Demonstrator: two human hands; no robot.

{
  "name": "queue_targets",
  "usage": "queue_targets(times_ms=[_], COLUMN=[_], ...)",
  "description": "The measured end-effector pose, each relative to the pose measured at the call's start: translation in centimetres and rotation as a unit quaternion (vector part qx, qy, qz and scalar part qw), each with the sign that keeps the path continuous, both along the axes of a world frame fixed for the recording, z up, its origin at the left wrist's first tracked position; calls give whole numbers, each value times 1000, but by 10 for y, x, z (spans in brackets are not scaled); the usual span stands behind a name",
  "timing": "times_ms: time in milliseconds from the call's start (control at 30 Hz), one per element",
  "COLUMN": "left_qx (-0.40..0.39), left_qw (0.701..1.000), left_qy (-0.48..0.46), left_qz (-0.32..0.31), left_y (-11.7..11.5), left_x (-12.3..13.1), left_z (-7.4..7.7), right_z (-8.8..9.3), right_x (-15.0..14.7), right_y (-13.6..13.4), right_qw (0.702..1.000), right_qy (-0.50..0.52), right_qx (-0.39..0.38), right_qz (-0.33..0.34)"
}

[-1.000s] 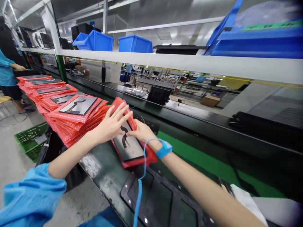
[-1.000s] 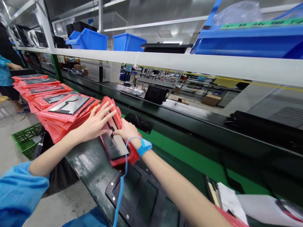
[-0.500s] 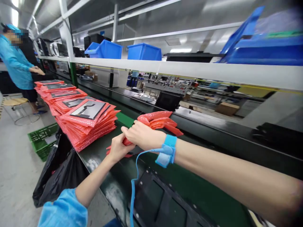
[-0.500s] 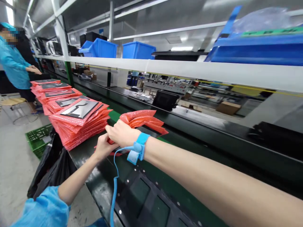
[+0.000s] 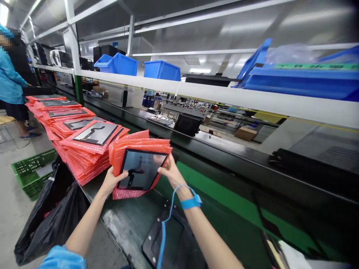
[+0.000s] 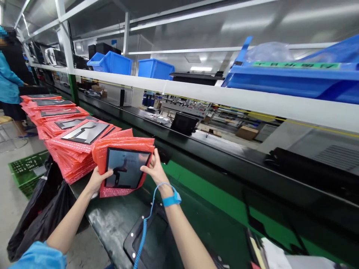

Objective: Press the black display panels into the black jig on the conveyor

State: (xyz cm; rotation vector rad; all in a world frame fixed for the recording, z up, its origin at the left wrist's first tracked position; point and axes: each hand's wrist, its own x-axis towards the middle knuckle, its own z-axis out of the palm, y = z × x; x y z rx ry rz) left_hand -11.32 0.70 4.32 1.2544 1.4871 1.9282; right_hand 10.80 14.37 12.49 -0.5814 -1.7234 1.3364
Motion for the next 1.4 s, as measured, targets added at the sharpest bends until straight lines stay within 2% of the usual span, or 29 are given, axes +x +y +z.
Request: queue_targets(times_ms=[67, 133, 233, 300, 400, 467, 533, 567, 700, 900, 1033, 1233, 1333, 1400], left_qx=[-1, 17, 56, 50, -4, -47, -73, -75, -43, 21, 50, 124, 149, 129], left_qw=[1000, 1000, 997, 989, 944, 902, 876, 873, 891, 926, 943, 962, 964, 960], left_qy=[10, 19, 51, 137, 328, 427, 477, 483, 453, 376, 322, 226, 202, 243], left_qz=[-18, -6, 12, 9, 34, 42, 18, 2, -15, 33, 62, 87, 85, 42], left_y=[-2, -7, -17, -23, -25, -19, -10, -5, 5, 2, 8, 27, 22, 12], left_x=[-5, -8, -10, -7, -2, 1, 3, 4, 6, 9, 5, 5, 6, 3], left_z=[17, 44, 97, 134, 175, 191, 196, 197, 189, 176, 175, 188, 198, 205], right_z=[-14, -16, -12, -9, -7, -7, -6, -6, -5, -8, -11, -12, -11, -11], right_x=[-16, -30, -40, -41, -40, -39, -38, -37, -36, -38, -36, -34, -37, -40], right_y=[-2, -8, -18, -21, -24, -25, -26, -27, -29, -34, -32, -21, -20, -21], right_qw=[998, 998, 998, 998, 998, 998, 998, 998, 998, 997, 998, 999, 999, 999], right_qy=[12, 11, 20, 28, 38, 39, 40, 41, 50, 53, 40, 23, 17, 21], right_qx=[-51, -52, -55, -56, -54, -50, -45, -43, -42, -47, -45, -32, -27, -25], right_qz=[29, 24, 16, 10, 6, 11, 16, 17, 22, 21, 17, 9, 10, 5])
